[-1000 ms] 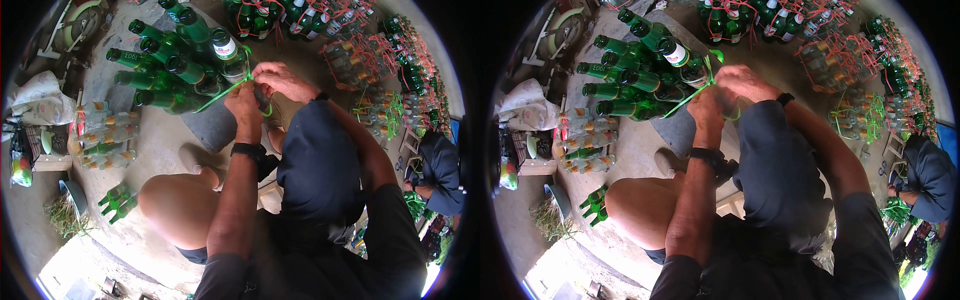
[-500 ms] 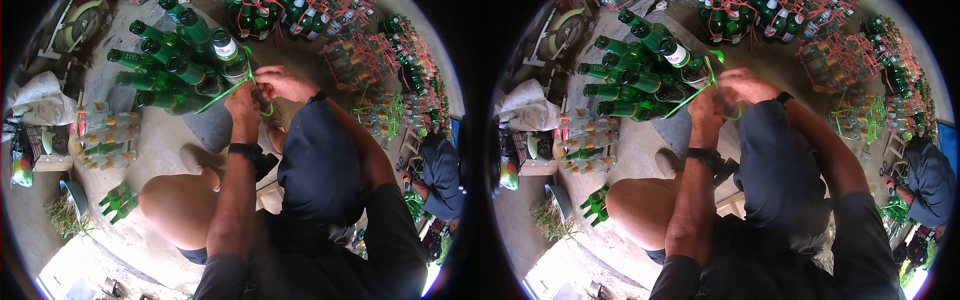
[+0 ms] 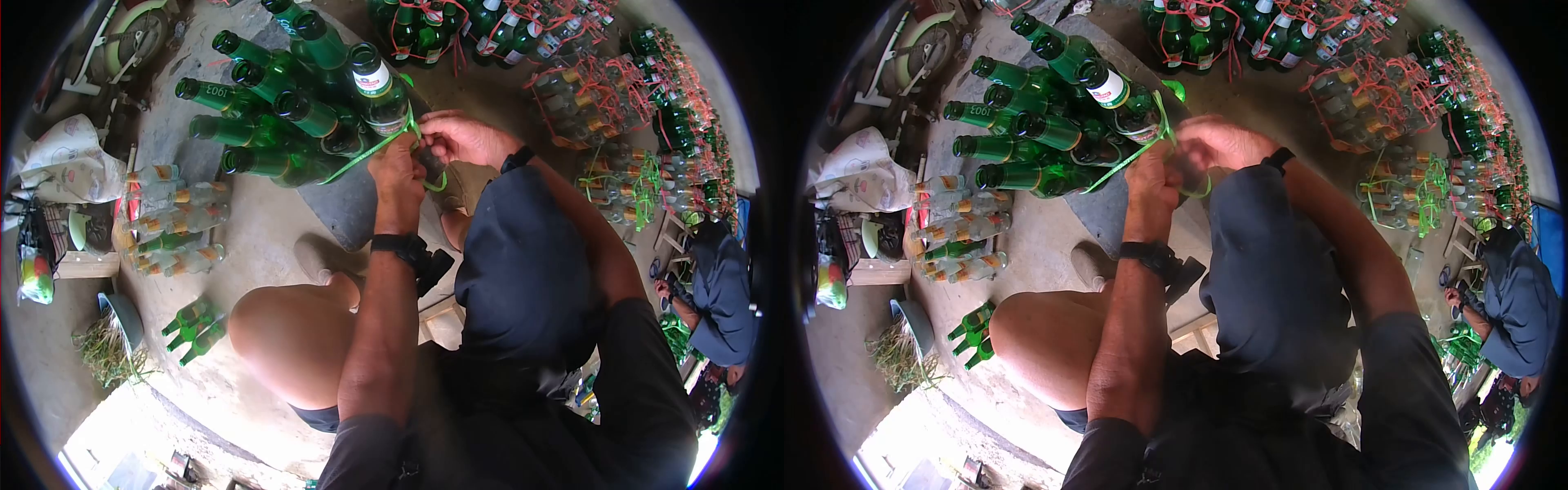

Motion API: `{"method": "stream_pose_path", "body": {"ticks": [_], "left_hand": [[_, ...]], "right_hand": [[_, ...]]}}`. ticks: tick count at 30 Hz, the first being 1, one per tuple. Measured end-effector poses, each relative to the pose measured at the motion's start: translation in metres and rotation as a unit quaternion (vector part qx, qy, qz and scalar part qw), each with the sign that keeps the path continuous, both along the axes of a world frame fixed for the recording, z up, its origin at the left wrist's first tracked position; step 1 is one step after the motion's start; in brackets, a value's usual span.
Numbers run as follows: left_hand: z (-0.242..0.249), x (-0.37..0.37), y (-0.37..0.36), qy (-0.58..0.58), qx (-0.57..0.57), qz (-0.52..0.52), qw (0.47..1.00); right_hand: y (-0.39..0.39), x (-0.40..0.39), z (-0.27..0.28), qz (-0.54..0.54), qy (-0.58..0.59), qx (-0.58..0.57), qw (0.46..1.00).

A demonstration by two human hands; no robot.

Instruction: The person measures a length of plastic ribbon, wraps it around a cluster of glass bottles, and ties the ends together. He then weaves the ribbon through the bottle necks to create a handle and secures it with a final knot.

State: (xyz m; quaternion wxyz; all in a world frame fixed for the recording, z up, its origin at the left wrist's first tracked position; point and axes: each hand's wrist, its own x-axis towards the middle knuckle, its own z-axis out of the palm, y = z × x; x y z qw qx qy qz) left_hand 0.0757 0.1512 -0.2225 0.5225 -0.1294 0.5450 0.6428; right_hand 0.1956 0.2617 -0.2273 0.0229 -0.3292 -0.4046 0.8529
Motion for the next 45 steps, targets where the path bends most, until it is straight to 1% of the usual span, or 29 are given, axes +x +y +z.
{"method": "stream_pose_path", "body": {"ticks": [5, 8, 10, 12, 14, 16, 17, 18, 19, 23, 25, 27, 29, 31, 35, 38, 40, 41, 43, 45], "left_hand": [[-0.001, -0.002, -0.004, 0.001, 0.022, -0.016, 1.0], [-0.006, -0.003, -0.007, 0.0, 0.031, -0.03, 0.999], [-0.002, -0.003, -0.008, -0.003, 0.039, -0.035, 0.999], [0.003, -0.002, -0.009, 0.011, 0.01, -0.045, 0.999], [0.008, -0.003, -0.014, 0.023, 0.008, -0.056, 0.998], [0.01, -0.003, -0.018, 0.036, 0.004, -0.068, 0.997], [0.01, -0.002, -0.019, 0.038, -0.021, -0.065, 0.997], [0.009, -0.002, -0.021, 0.039, -0.047, -0.062, 0.996], [0.007, -0.002, -0.023, 0.039, -0.047, -0.062, 0.996], [0.003, -0.004, -0.03, 0.048, -0.014, -0.057, 0.997], [0.003, -0.005, -0.032, 0.053, -0.006, -0.053, 0.997], [0.002, -0.006, -0.034, 0.059, 0.019, -0.049, 0.997], [0.0, -0.007, -0.036, 0.054, 0.018, -0.038, 0.998], [0.002, -0.01, -0.037, 0.049, 0.016, -0.027, 0.998], [0.005, -0.013, -0.038, 0.046, 0.013, -0.023, 0.999], [0.008, -0.01, -0.039, 0.072, 0.014, -0.037, 0.997], [0.008, -0.009, -0.04, 0.091, 0.011, -0.049, 0.995], [0.008, -0.009, -0.04, 0.083, 0.015, -0.045, 0.995], [0.006, -0.008, -0.041, 0.075, 0.018, -0.041, 0.996], [0.005, -0.008, -0.041, 0.077, 0.02, -0.045, 0.996]], "right_hand": [[0.002, -0.002, -0.006, 0.011, 0.003, 0.004, 1.0], [0.0, -0.003, -0.008, -0.002, -0.018, 0.001, 1.0], [0.0, -0.004, -0.011, -0.007, 0.013, 0.011, 1.0], [-0.001, -0.004, -0.011, -0.009, -0.002, 0.022, 1.0], [0.0, -0.005, -0.009, -0.01, -0.016, 0.033, 0.999], [0.004, -0.003, -0.014, -0.005, 0.024, 0.053, 0.998], [0.004, -0.003, -0.018, -0.005, 0.024, 0.053, 0.998], [0.002, -0.005, -0.018, -0.019, 0.003, 0.073, 0.997], [0.0, -0.007, -0.019, -0.032, -0.018, 0.093, 0.995], [-0.004, -0.011, -0.021, -0.047, -0.038, 0.117, 0.991], [-0.006, -0.016, -0.022, -0.094, -0.059, 0.134, 0.985], [-0.006, -0.02, -0.019, -0.101, -0.06, 0.134, 0.984], [-0.006, -0.023, -0.013, -0.108, -0.061, 0.134, 0.983], [-0.005, -0.025, -0.01, -0.119, -0.085, 0.13, 0.981], [-0.002, -0.027, -0.008, -0.12, -0.078, 0.121, 0.982], [-0.001, -0.024, -0.013, -0.119, -0.064, 0.126, 0.983], [0.0, -0.016, -0.013, -0.122, -0.01, 0.101, 0.987], [0.002, -0.013, -0.014, -0.121, -0.009, 0.101, 0.987], [0.005, -0.01, -0.007, -0.073, -0.002, 0.042, 0.996], [0.001, -0.011, -0.005, -0.069, -0.006, 0.058, 0.996]]}}
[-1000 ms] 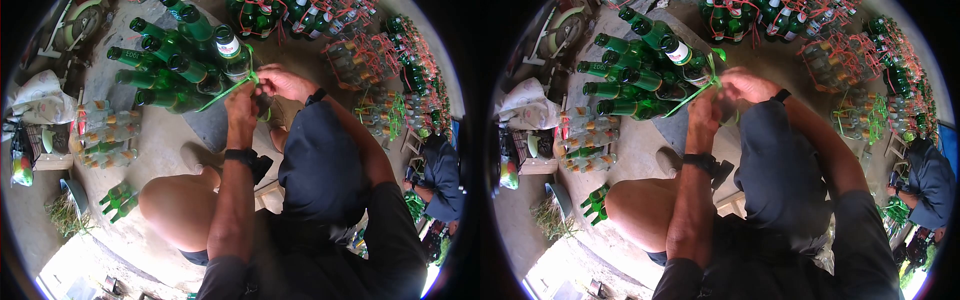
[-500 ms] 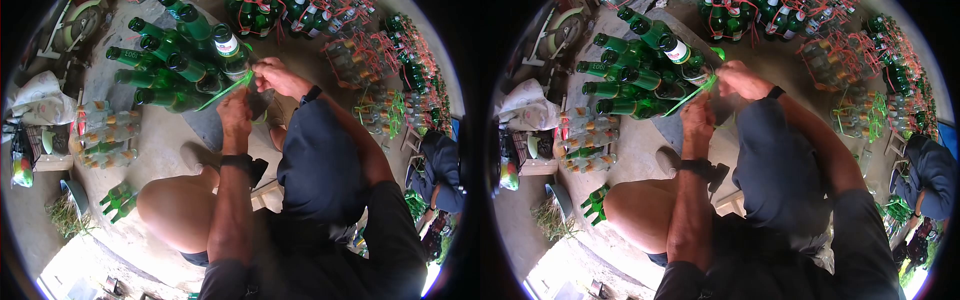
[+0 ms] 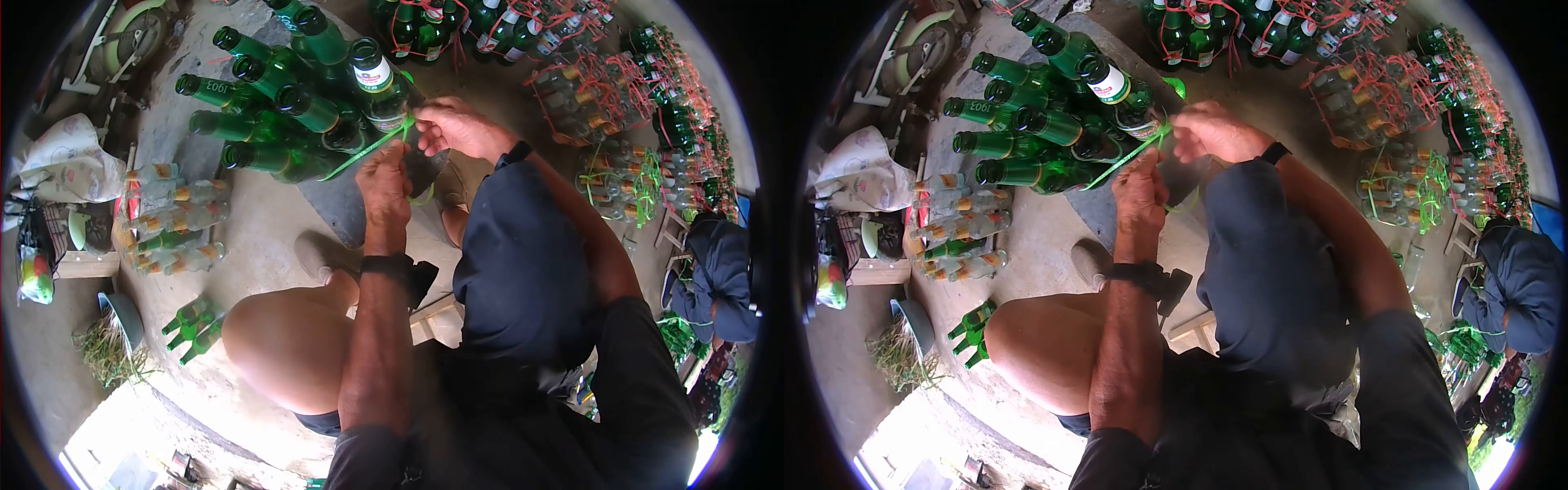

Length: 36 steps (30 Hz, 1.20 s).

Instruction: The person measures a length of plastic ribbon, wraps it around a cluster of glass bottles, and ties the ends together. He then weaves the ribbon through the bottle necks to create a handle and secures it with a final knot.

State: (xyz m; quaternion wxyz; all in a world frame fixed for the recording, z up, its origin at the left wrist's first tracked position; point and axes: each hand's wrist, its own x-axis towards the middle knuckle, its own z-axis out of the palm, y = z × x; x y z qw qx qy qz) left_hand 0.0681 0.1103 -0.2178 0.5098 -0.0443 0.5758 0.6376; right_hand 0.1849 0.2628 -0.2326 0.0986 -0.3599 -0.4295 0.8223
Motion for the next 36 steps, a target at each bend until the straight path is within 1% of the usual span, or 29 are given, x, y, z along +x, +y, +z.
{"method": "stream_pose_path", "body": {"ticks": [1, 5, 7, 8, 10, 11, 13, 16, 22, 28, 32, 34, 36], "left_hand": [[-0.001, 0.001, 0.0, 0.0, 0.001, 0.0, 1.0], [0.0, 0.001, -0.001, -0.004, -0.004, -0.001, 1.0], [0.001, 0.001, 0.0, -0.006, -0.002, -0.001, 1.0], [0.002, 0.0, 0.0, -0.009, -0.001, 0.0, 1.0], [0.006, -0.001, 0.001, -0.013, 0.001, 0.003, 1.0], [0.008, -0.001, 0.002, -0.001, 0.008, 0.006, 1.0], [0.009, -0.001, 0.002, 0.011, 0.015, 0.009, 1.0], [0.009, 0.001, 0.003, 0.042, 0.031, 0.018, 0.998], [0.008, 0.002, 0.002, 0.054, 0.03, 0.031, 0.998], [0.007, 0.002, 0.001, 0.031, 0.03, 0.044, 0.998], [0.008, 0.004, -0.002, 0.056, 0.05, 0.024, 0.997], [0.008, 0.004, -0.001, 0.065, 0.062, 0.014, 0.996], [0.009, 0.002, -0.002, 0.059, 0.043, -0.018, 0.997]], "right_hand": [[-0.002, 0.0, 0.001, 0.003, -0.006, 0.015, 1.0], [-0.006, -0.001, 0.006, -0.008, -0.005, 0.003, 1.0], [-0.005, -0.002, 0.004, 0.012, -0.014, 0.049, 0.999], [-0.005, -0.003, 0.003, 0.012, -0.015, 0.05, 0.999], [-0.008, -0.011, 0.008, 0.006, -0.08, 0.135, 0.988], [-0.01, -0.014, 0.01, 0.007, -0.081, 0.135, 0.988], [-0.01, -0.016, 0.009, -0.015, -0.113, 0.179, 0.977], [-0.011, -0.019, 0.004, -0.032, -0.115, 0.195, 0.974], [-0.008, -0.019, -0.003, -0.045, -0.113, 0.201, 0.972], [-0.01, -0.019, -0.003, -0.051, -0.103, 0.201, 0.973], [-0.01, -0.02, -0.003, -0.045, -0.099, 0.2, 0.974], [-0.007, -0.016, -0.003, -0.035, -0.078, 0.169, 0.982], [-0.005, -0.014, -0.001, -0.025, -0.067, 0.165, 0.984]]}}
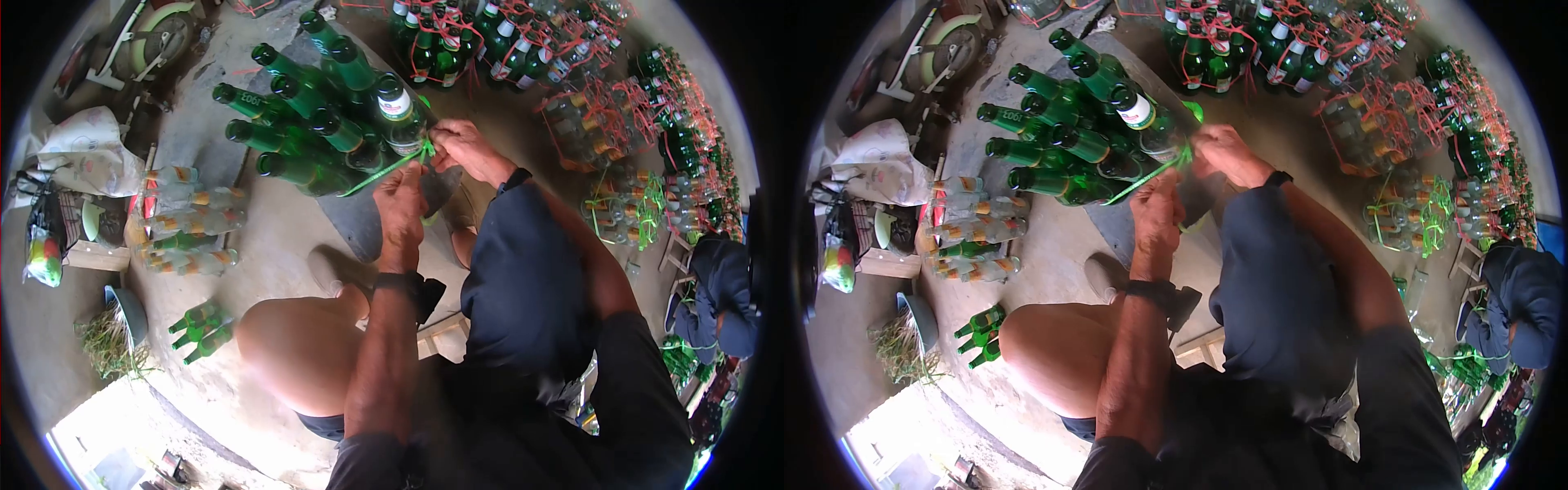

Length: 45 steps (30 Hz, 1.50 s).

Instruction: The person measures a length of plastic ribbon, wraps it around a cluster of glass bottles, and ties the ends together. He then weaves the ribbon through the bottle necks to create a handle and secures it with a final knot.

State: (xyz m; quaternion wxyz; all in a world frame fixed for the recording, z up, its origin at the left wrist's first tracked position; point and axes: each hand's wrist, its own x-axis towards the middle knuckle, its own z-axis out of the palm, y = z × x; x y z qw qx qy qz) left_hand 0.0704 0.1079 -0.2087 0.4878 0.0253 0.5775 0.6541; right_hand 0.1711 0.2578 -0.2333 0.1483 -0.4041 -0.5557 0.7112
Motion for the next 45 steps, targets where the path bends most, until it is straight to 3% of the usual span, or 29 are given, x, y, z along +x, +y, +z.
{"method": "stream_pose_path", "body": {"ticks": [6, 13, 15, 16, 18, 22, 24, 28, 31, 39, 43, 45], "left_hand": [[0.013, -0.007, -0.005, 0.055, 0.018, -0.093, 0.994], [0.026, -0.018, -0.021, 0.156, -0.067, -0.172, 0.97], [0.024, -0.025, -0.027, 0.306, -0.082, -0.223, 0.922], [0.03, -0.027, -0.032, 0.308, -0.082, -0.219, 0.922], [0.043, -0.033, -0.04, 0.498, -0.072, -0.236, 0.832], [0.088, -0.059, -0.061, 0.554, -0.022, -0.267, 0.788], [0.126, -0.072, -0.068, 0.566, -0.15, -0.339, 0.737], [0.176, -0.099, -0.089, 0.605, -0.136, -0.259, 0.741], [0.192, -0.117, -0.09, 0.642, -0.193, -0.204, 0.714], [0.183, -0.137, -0.071, 0.655, -0.162, -0.19, 0.713], [0.17, -0.141, -0.064, 0.62, -0.131, -0.195, 0.749], [0.159, -0.145, -0.059, 0.617, -0.115, -0.186, 0.756]], "right_hand": [[0.003, 0.012, 0.018, 0.049, -0.063, -0.007, 0.997], [0.013, 0.029, 0.059, 0.113, -0.109, 0.044, 0.987], [0.014, 0.028, 0.078, 0.12, -0.121, 0.058, 0.984], [0.017, 0.029, 0.088, 0.122, -0.119, 0.06, 0.983], [0.028, 0.029, 0.106, 0.187, -0.088, 0.108, 0.972], [0.035, 0.01, 0.159, 0.186, -0.098, 0.164, 0.964], [0.031, 0.002, 0.188, 0.181, -0.088, 0.22, 0.954], [0.018, -0.016, 0.224, 0.194, -0.074, 0.323, 0.923], [0.004, -0.03, 0.242, 0.227, -0.058, 0.405, 0.883], [-0.038, -0.069, 0.25, 0.247, -0.106, 0.604, 0.75], [-0.04, -0.079, 0.241, 0.267, -0.143, 0.596, 0.744], [-0.039, -0.082, 0.227, 0.26, -0.132, 0.64, 0.711]]}}
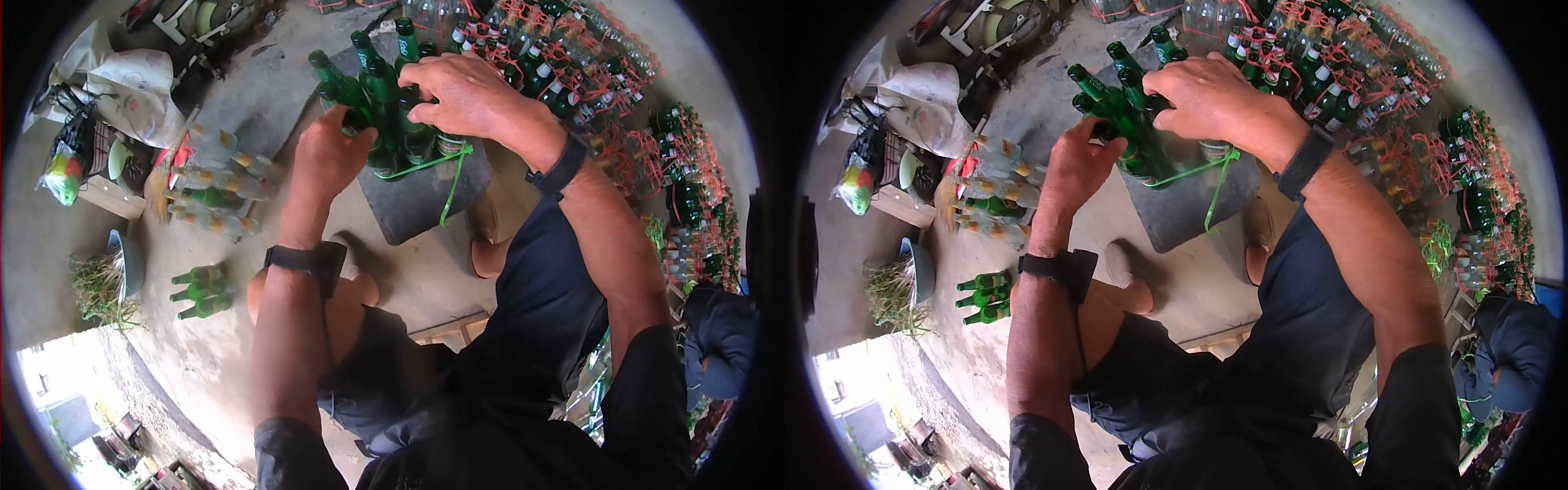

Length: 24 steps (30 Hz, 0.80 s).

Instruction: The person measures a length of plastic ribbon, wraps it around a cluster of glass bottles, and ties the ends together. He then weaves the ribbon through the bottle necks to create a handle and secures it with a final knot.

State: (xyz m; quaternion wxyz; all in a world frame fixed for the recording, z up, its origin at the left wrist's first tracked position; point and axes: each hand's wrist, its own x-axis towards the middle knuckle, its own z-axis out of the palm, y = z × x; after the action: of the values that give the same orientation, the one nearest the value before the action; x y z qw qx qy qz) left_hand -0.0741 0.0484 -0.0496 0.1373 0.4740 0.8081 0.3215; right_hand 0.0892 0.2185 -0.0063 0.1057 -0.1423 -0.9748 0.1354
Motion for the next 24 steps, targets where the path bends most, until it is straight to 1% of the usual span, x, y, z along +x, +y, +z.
{"method": "stream_pose_path", "body": {"ticks": [1, 3, 5, 10, 12, 14, 16, 19, 21, 24], "left_hand": [[-0.005, -0.002, 0.001, -0.005, 0.021, 0.001, 1.0], [-0.008, 0.0, 0.004, -0.015, 0.017, 0.005, 1.0], [-0.009, 0.0, 0.009, -0.024, 0.016, 0.008, 1.0], [-0.015, -0.004, 0.011, 0.003, 0.008, -0.016, 1.0], [-0.013, -0.005, 0.011, 0.004, 0.0, -0.018, 1.0], [-0.012, -0.006, 0.012, 0.007, -0.007, -0.021, 1.0], [-0.012, -0.007, 0.013, 0.036, -0.01, -0.015, 0.999], [-0.01, -0.008, 0.016, 0.022, -0.03, -0.006, 0.999], [-0.008, -0.007, 0.016, 0.021, -0.033, -0.004, 0.999], [-0.003, -0.005, 0.015, 0.024, -0.031, -0.002, 0.999]], "right_hand": [[0.0, -0.002, -0.004, 0.001, -0.004, -0.003, 1.0], [-0.001, -0.006, -0.01, 0.005, -0.034, 0.012, 0.999], [-0.001, -0.01, -0.01, -0.005, -0.043, -0.002, 0.999], [-0.002, -0.013, -0.007, -0.027, -0.074, -0.017, 0.997], [-0.001, -0.013, -0.008, 0.015, -0.036, 0.044, 0.998], [-0.003, -0.012, -0.003, 0.019, -0.053, 0.047, 0.997], [-0.004, -0.012, -0.002, 0.024, -0.071, 0.051, 0.996], [-0.003, -0.011, -0.004, 0.039, -0.061, 0.062, 0.995], [-0.004, -0.009, -0.007, 0.034, -0.021, 0.071, 0.997], [-0.003, -0.01, -0.007, 0.034, 0.003, 0.072, 0.997]]}}
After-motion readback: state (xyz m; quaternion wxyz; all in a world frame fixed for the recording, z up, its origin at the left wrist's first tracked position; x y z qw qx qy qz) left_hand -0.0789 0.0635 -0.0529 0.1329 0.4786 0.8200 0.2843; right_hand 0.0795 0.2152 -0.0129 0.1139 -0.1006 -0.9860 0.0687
